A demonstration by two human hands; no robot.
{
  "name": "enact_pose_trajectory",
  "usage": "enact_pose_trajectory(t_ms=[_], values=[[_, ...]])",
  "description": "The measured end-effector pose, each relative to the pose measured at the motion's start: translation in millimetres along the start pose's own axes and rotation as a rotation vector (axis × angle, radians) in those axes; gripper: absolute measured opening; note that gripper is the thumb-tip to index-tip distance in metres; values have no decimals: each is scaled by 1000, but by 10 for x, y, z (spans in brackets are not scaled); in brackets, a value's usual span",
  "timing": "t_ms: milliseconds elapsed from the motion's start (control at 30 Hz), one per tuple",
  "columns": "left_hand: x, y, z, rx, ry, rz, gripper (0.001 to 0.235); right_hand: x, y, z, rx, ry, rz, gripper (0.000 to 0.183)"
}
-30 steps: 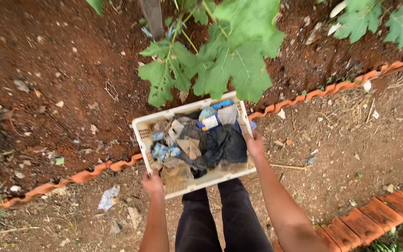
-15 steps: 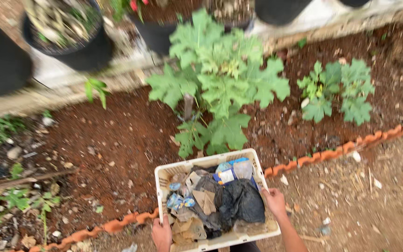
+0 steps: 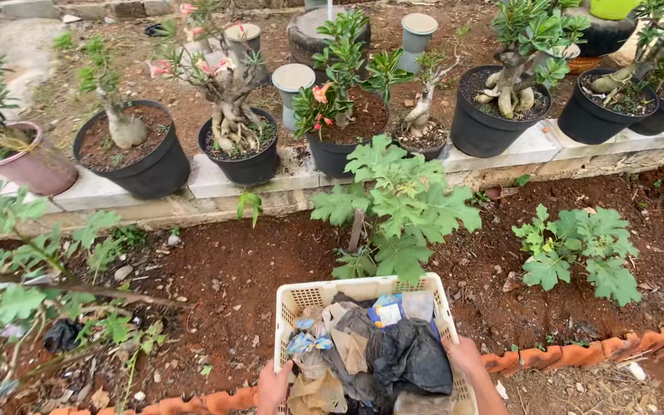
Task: The person picks up various pieces of plastic, paper, and other litter from the ground between garden beds and places them into a white plastic basket.
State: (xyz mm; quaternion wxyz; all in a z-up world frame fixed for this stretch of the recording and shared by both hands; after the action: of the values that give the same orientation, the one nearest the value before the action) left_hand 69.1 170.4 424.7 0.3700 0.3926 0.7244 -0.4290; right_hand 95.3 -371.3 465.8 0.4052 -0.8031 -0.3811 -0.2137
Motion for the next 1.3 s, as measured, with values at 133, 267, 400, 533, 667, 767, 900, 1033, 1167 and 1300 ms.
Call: enact_pose_trajectory(t_ms=[133,267,400,533,667,767,900,1033,1167,1300], values=[[151,-264,-176,-44,-9,-86,30,172,-227,47,20,36,-39,42],[229,-423,-251,-12,-165,-85,21,232,-325,56,-2,-142,-44,44],[229,-374,-344,-46,-85,-38,21,221,-338,101,-18,-20,-42,41],[199,-376,-402,-64,-127,72,22,47,-407,169,-1,78,-11,40],[363,-464,-414,-65,-146,15,21,-10,-395,249,52,164,-32,42],[486,-648,-447,-120,-133,-32,22,6,-359,211,44,67,-43,41],[596,-1045,-352,-171,-82,-89,26,-79,-352,103,90,6,-13,39],[696,-1443,-120,-213,-91,-213,27,-123,-355,-147,106,-49,-44,41],[764,-1846,71,-272,-62,-204,26,-189,-332,-434,77,-188,-109,42],[937,-2152,230,-294,-196,-186,27,-416,-342,-462,144,-139,-110,42]])
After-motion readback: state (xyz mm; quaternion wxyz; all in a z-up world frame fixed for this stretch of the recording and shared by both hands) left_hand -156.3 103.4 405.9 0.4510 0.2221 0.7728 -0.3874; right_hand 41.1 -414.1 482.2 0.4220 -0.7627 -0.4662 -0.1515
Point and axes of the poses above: each hand's wrist, its own y-axis towards the middle knuckle, its own z-axis out of the palm, x = y × z, the point moved 10 cm from there along y, towards the middle knuckle
